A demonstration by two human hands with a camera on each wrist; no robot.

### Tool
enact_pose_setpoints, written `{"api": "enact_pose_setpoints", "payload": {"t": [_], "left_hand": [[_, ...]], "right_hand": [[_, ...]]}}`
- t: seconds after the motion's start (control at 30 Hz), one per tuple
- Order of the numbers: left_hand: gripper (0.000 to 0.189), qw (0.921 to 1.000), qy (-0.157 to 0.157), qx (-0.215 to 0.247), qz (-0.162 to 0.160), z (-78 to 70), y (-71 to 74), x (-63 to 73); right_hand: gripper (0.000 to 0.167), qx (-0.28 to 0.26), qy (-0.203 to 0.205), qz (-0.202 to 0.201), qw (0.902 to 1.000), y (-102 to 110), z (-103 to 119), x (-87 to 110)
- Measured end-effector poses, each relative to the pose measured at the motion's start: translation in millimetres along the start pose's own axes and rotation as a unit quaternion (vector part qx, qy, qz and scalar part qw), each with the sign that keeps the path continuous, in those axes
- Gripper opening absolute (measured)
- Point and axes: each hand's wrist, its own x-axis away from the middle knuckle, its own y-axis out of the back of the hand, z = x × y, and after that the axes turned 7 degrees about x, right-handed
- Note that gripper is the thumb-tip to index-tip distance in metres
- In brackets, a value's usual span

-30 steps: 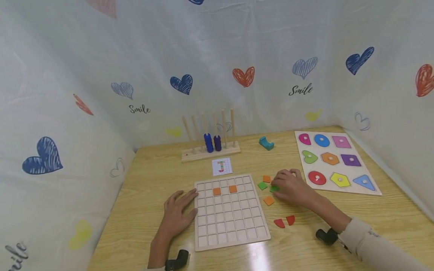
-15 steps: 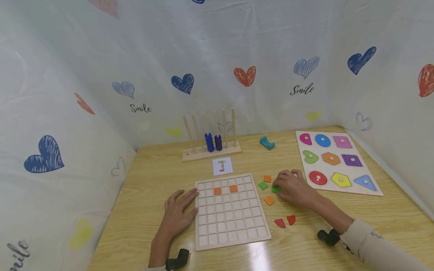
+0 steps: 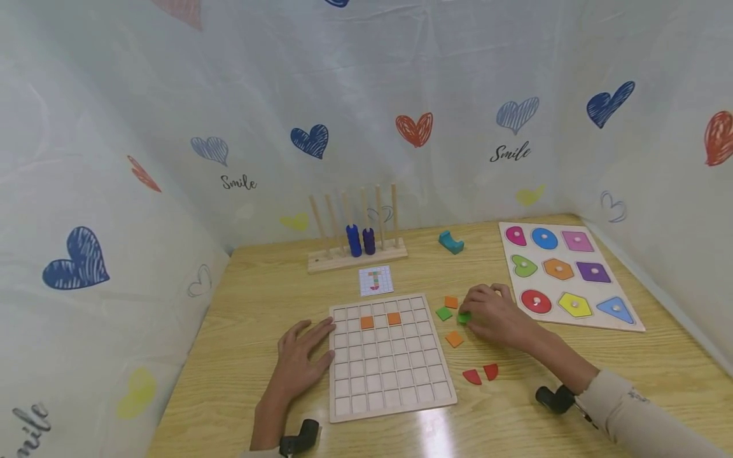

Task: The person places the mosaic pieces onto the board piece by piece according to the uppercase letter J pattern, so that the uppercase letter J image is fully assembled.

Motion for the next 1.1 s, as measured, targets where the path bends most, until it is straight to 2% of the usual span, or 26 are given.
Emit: {"api": "enact_pose_setpoints", "payload": {"t": [0.27,0.73,1.1], "left_hand": [[0.052,1.0,0.0,0.001,0.001,2.0,-0.7,0.2],[0.052,1.0,-0.007,0.0,-0.004,-0.9,0.5,-0.3],[0.052,1.0,-0.002,0.002,0.004,-1.2,1.6,-0.8]], "right_hand": [[0.028,-0.025,0.009,-0.017,0.9995,0,2,-6.5],[0.025,-0.037,0.034,-0.021,0.9985,1,6,-21.8],[0.02,-0.069,0.059,-0.045,0.9949,0,20,-34.4]]}}
